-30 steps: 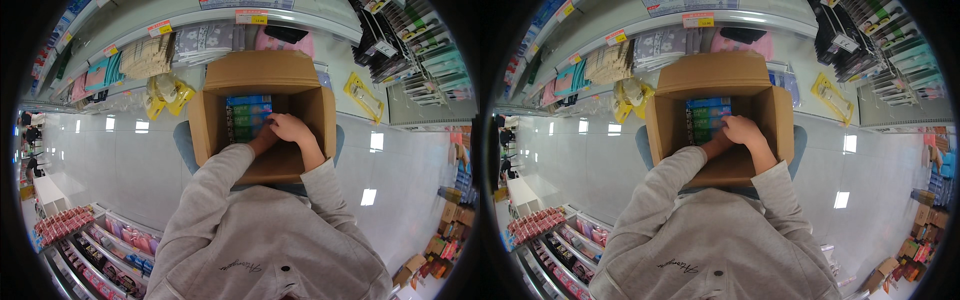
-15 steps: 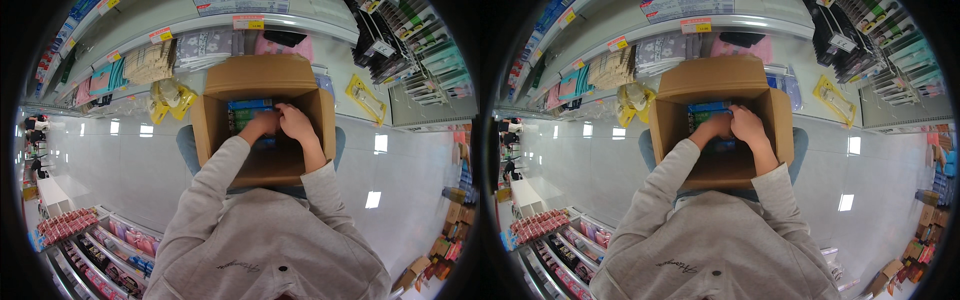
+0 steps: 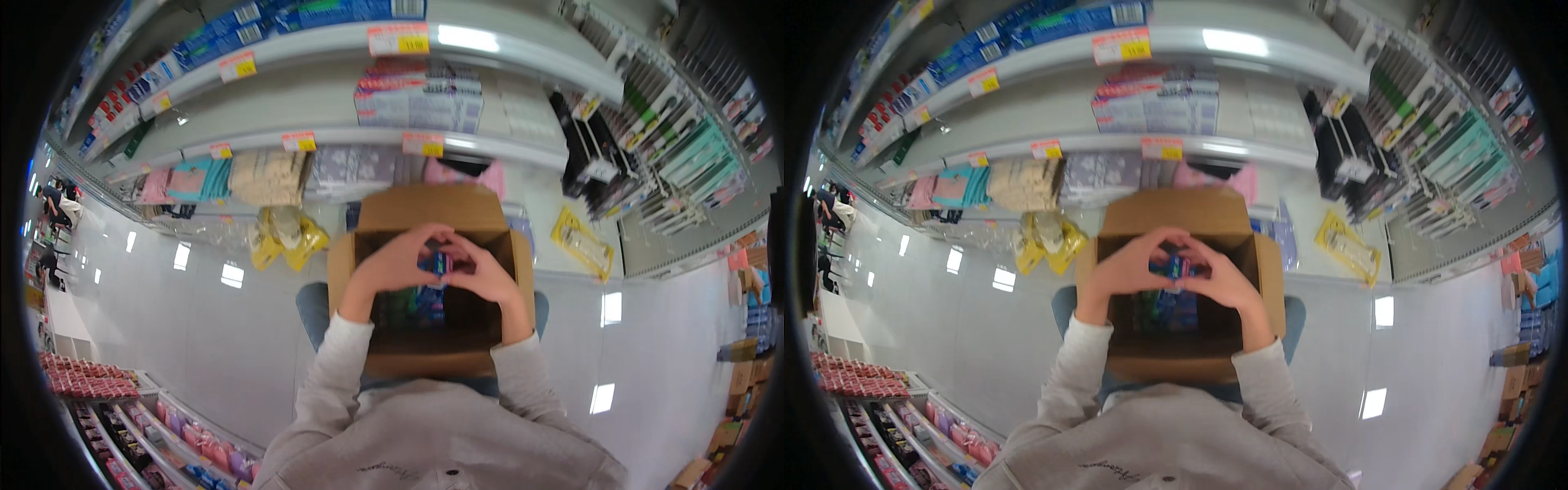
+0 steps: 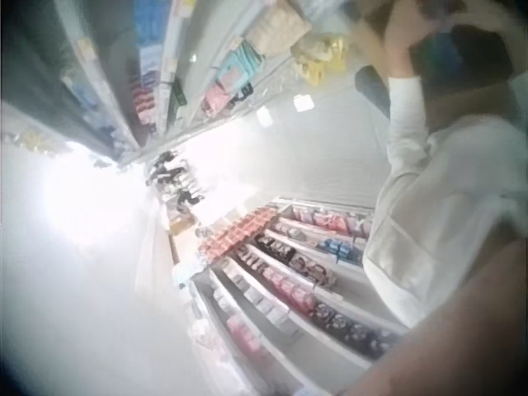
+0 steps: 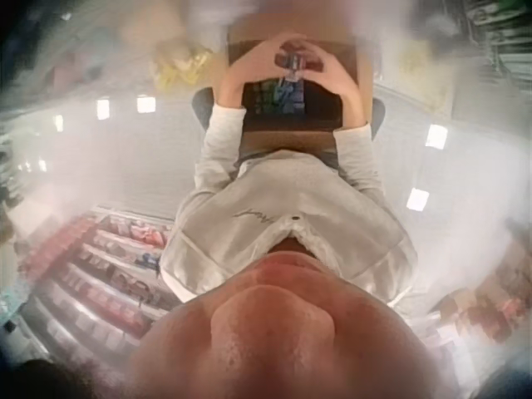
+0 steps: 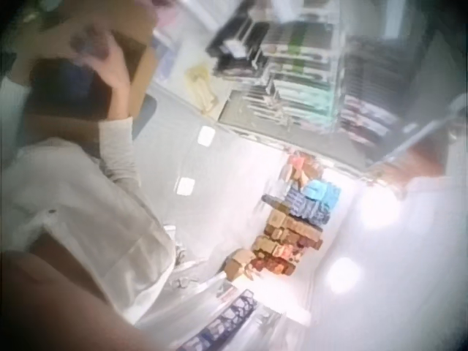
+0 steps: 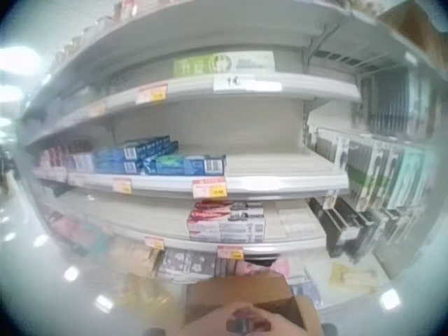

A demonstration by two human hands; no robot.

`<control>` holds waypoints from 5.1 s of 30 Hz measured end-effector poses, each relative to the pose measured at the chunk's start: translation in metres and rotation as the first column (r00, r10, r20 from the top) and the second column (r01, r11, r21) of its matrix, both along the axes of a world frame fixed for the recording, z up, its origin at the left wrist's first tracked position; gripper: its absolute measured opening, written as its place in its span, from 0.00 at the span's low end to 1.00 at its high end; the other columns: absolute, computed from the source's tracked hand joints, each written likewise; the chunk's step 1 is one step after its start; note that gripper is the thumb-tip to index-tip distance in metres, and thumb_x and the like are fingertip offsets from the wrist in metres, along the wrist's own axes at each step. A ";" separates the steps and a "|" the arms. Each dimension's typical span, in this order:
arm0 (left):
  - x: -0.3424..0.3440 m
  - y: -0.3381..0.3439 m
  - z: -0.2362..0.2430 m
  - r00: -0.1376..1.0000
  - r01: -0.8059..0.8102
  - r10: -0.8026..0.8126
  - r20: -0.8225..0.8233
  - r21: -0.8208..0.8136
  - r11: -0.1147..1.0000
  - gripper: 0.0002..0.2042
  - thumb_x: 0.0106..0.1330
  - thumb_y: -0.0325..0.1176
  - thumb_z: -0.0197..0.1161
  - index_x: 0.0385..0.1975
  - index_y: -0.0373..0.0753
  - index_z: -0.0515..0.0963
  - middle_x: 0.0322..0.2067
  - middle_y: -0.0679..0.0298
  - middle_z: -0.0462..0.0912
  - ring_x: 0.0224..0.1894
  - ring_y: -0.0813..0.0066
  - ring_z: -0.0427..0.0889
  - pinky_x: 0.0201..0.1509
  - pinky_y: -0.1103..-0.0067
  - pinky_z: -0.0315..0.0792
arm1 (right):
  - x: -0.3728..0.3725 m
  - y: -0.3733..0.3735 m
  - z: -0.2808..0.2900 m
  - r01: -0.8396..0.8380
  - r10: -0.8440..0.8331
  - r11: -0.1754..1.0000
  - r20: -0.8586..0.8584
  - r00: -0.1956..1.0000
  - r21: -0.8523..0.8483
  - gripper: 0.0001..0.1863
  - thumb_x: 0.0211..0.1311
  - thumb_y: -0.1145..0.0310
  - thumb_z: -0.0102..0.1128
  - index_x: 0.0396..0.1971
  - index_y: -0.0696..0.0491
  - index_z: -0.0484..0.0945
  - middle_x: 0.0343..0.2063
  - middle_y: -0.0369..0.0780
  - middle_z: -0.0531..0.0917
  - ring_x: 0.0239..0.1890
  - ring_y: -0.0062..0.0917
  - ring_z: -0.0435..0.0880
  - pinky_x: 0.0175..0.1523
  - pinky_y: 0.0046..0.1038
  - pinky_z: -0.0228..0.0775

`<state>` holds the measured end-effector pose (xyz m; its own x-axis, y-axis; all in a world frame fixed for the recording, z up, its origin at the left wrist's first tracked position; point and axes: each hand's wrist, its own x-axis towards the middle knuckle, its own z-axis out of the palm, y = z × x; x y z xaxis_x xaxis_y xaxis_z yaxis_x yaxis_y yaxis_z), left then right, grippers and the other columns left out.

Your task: The person removes boxes of toothpaste from a cardboard box and places them onto a store shelf. They handle multiple brands, including Colgate and Darlie, arranging them in rows on the shelf.

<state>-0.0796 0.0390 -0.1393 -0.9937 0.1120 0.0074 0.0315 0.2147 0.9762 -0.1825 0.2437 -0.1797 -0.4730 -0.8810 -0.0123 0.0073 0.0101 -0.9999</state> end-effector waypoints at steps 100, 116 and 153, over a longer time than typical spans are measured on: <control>0.043 -0.007 -0.070 0.958 -0.277 0.146 -0.248 -0.662 0.696 0.10 0.64 0.29 0.62 0.45 0.40 0.78 0.34 0.60 0.83 0.39 0.57 0.84 0.43 0.66 0.77 | -0.026 -0.078 -0.127 0.104 0.404 0.572 -0.390 0.828 0.814 0.18 0.56 0.60 0.63 0.42 0.56 0.85 0.42 0.49 0.87 0.46 0.44 0.86 0.50 0.40 0.78; 0.048 0.001 -0.064 0.948 -0.309 0.157 -0.278 -0.673 0.672 0.08 0.64 0.28 0.62 0.42 0.40 0.80 0.33 0.60 0.83 0.35 0.58 0.84 0.41 0.67 0.77 | -0.018 -0.017 -0.312 0.035 -0.130 0.859 0.151 0.980 0.510 0.20 0.52 0.60 0.69 0.41 0.57 0.83 0.37 0.45 0.85 0.40 0.32 0.83 0.45 0.35 0.76; 0.058 0.001 -0.069 0.935 -0.343 0.149 -0.322 -0.715 0.610 0.09 0.65 0.33 0.63 0.42 0.41 0.77 0.36 0.60 0.82 0.40 0.56 0.83 0.46 0.66 0.76 | -0.008 -0.059 -0.113 -0.142 0.157 0.609 0.057 0.986 0.781 0.25 0.69 0.49 0.55 0.51 0.56 0.79 0.33 0.42 0.80 0.32 0.29 0.82 0.37 0.37 0.83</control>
